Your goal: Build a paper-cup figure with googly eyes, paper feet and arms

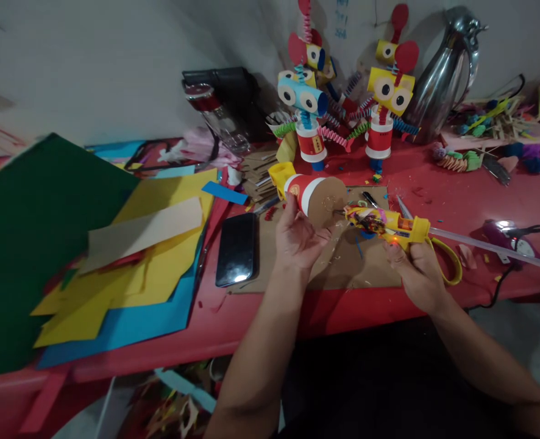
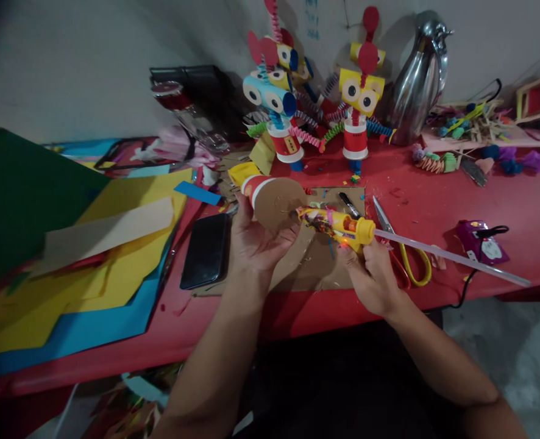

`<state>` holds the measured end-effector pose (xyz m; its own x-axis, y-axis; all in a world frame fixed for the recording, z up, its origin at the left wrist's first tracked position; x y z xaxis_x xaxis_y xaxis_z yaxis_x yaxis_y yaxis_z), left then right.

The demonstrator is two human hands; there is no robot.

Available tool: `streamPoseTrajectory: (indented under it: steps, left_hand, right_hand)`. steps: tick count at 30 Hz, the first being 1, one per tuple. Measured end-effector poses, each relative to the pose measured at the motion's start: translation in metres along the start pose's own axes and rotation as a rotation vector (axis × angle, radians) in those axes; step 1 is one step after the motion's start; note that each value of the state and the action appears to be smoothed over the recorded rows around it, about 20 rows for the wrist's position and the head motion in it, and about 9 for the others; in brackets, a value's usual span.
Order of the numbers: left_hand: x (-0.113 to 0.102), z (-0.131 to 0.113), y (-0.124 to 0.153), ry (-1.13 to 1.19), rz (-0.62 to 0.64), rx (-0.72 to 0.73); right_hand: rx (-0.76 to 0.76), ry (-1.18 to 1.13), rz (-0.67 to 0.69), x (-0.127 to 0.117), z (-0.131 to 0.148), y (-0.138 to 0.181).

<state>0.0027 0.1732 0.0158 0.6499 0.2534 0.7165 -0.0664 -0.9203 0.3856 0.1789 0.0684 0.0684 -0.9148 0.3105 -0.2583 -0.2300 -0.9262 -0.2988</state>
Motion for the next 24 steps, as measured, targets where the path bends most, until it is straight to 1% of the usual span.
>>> streamPoseTrajectory:
  steps: [3,5,13,16,18,21,22,24]
  left_hand:
    - [-0.001,-0.001,-0.001,0.004,0.0,0.003]
    - [-0.001,-0.001,-0.001,0.007,0.0,-0.003]
    - [-0.002,0.001,-0.002,0.003,0.019,-0.014]
    - [0.001,0.002,0.0,0.017,0.023,-0.037]
    - [0.002,0.002,0.001,0.026,0.019,-0.047]
    - [0.001,0.0,0.0,0.045,0.008,-0.02]
    - [0.0,-0.002,-0.002,0.048,0.003,-0.001]
    - [-0.004,-0.004,-0.005,0.033,-0.016,0.047]
  right_hand:
    - [0.05,0.007,-0.041,-0.004,-0.008,-0.002]
    - [0.051,0.004,-0.053,-0.005,-0.008,-0.004]
    - [-0.002,-0.045,-0.073,-0.002,0.003,-0.011]
    - [0.049,-0.097,-0.053,-0.003,0.002,-0.011]
    - [0.107,-0.181,-0.073,-0.011,-0.003,-0.017]
    - [0.219,-0.286,-0.171,-0.037,-0.021,-0.043]
    - [0.267,-0.278,-0.205,-0.048,-0.03,-0.055]
    - [0.409,-0.129,-0.247,-0.068,-0.057,-0.078]
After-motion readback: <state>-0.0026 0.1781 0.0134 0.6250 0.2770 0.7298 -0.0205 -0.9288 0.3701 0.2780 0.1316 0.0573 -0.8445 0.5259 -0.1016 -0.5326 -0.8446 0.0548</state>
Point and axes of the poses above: each hand's wrist, its own y-axis away from the middle knuckle, its own x-axis out of the palm, z = x × y, the point moved 6 cm from there along -y, towards the middle knuckle, and after that the axes turned 8 degrees about -z, right-handed, at the moved point
